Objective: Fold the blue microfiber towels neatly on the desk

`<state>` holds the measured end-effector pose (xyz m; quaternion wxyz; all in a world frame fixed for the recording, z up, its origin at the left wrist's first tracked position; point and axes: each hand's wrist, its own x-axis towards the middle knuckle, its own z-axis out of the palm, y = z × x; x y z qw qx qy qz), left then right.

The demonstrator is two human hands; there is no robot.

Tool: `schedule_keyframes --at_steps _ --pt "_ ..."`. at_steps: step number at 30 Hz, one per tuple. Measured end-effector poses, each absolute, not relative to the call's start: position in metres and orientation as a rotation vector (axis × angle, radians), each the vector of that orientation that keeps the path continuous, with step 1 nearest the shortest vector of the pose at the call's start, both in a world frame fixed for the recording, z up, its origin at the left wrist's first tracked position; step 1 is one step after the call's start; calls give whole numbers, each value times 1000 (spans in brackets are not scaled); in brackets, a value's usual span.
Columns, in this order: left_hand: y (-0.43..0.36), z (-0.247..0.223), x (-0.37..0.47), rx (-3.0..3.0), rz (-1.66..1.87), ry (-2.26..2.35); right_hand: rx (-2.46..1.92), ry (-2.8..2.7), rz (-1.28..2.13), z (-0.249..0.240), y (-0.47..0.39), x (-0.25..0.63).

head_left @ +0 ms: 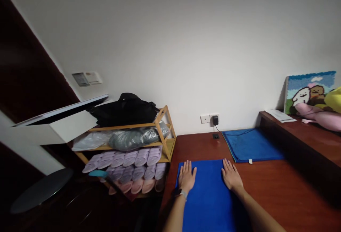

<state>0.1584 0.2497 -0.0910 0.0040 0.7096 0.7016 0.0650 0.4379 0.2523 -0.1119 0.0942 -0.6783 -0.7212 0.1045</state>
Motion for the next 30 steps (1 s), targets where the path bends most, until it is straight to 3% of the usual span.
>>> schedule_keyframes --at_steps 19,30 --pt "254 -94 125 2193 191 2303 -2024 -2142 340 -99 250 434" --pt "246 -102 285 2522 300 1713 -1992 -2190 340 -95 250 436"
